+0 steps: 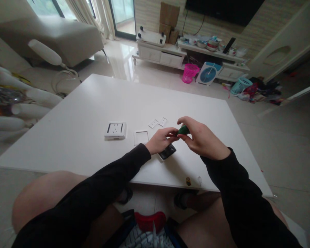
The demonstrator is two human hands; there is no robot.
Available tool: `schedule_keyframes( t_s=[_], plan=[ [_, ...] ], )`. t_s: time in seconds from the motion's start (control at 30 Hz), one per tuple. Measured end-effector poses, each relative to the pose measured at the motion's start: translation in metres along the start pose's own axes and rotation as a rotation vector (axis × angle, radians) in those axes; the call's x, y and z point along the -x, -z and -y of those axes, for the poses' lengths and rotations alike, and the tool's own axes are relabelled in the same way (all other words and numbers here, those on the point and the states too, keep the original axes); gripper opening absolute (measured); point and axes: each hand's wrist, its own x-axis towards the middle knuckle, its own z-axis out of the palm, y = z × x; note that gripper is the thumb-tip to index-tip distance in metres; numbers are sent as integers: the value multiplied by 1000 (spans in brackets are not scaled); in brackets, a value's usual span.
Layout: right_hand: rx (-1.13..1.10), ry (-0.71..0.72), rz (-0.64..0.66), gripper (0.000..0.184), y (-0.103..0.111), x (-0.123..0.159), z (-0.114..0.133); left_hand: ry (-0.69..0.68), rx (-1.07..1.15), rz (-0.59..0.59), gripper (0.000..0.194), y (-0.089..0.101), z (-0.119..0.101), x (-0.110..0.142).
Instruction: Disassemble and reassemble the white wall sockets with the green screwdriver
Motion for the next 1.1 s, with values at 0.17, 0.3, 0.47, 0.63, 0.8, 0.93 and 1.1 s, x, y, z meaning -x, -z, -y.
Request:
schedule_keyframes(
  t_s=[0.17, 0.3, 0.47, 0.63, 0.8, 0.93, 1.1],
  plan=[
    [-38, -71, -64, 22, -1, 6, -3, 25, -149, 38, 17, 6, -5, -2],
    [-106, -118, -146, 22, -9, 7, -7, 178, -550, 21, 63, -3, -1, 18],
    [-265, -114, -295, 33, -32, 5, -6, 436, -911, -51, 97, -25, 17, 56],
    [-280, -93, -391, 26, -41, 9, -3, 266, -795, 48, 62, -10, 34, 58],
    [-283, 56, -282, 18, -31, 18, -2, 169, -638, 204, 69, 14, 44, 48],
    [-295, 114, -201, 42, -31, 23, -8, 163, -626, 211, 76, 16, 51, 48],
    [-341, 32, -317, 50, -36, 26, -20, 128, -647, 232, 83, 15, 56, 49]
  ],
)
